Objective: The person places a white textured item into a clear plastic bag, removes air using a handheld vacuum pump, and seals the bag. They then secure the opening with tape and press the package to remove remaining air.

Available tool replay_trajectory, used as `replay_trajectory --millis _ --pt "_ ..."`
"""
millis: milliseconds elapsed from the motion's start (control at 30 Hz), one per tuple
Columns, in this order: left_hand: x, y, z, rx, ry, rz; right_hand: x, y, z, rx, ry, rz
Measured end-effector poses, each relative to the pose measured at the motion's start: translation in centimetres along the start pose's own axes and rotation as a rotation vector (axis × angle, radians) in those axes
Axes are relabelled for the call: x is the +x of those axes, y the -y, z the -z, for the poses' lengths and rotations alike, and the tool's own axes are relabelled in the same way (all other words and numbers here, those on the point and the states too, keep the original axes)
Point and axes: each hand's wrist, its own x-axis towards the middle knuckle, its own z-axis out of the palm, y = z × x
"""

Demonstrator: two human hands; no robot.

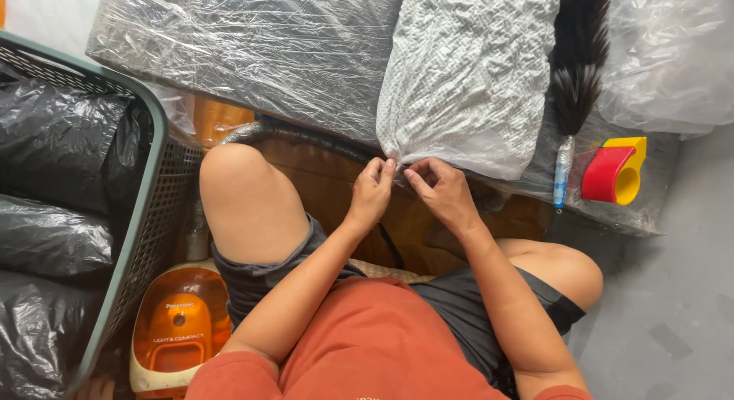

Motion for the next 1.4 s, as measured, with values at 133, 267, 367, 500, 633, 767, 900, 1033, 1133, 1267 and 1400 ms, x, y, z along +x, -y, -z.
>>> replay_trajectory --millis 133,267,367,500,633,767,900,1033,1133,1267,1400 --pt "-0.2 -0.1 -0.2 -0.089 0.003 0.042 -0.8 0.3 0.4 -0.035 -0.005 0.083" --pt "-0.8 -2.4 0.5 -0.337 0.103 0.258 -1.4 -0.7 1.4 -0.248 -0.021 0.097" --pt "-1.2 -4.3 1.2 -0.383 0.134 0.341 -1.7 -1.6 2.3 -0.216 0.009 0.116" --pt "-2.1 -5.5 1.5 -0.450 0.156 0.389 -2.9 -0.5 4.1 -0.036 0.102 0.002" --pt "-2.4 -5.5 1.6 -0.456 0.145 0.399 -3.5 -0.1 4.8 0.094 0.162 -0.047" --pt "-2.3 -5.0 1.5 -0.484 0.131 0.408 -3.3 -3.0 5.2 0.114 0.255 -0.102" --pt "-2.5 -5.5 1.8 -0.510 0.143 0.425 -3.1 -5.8 6.4 0.124 0.290 -0.025" --pt "-2.6 -5.6 1.6 -0.559 0.153 0.458 -2.8 -6.6 5.8 0.142 0.221 -0.019" --pt "-3.0 -5.8 1.6 -0.595 0.147 0.498 -2.2 -7.6 3.9 0.145 0.172 -0.061" --pt "-3.4 -4.7 0.8 -0.657 0.137 0.563 0.7 -13.8 -0.8 0.121 0.029 -0.132" --pt "-4.0 -5.2 0.8 -0.697 0.102 0.589 3.1 -15.0 -6.3 0.170 0.004 -0.165"
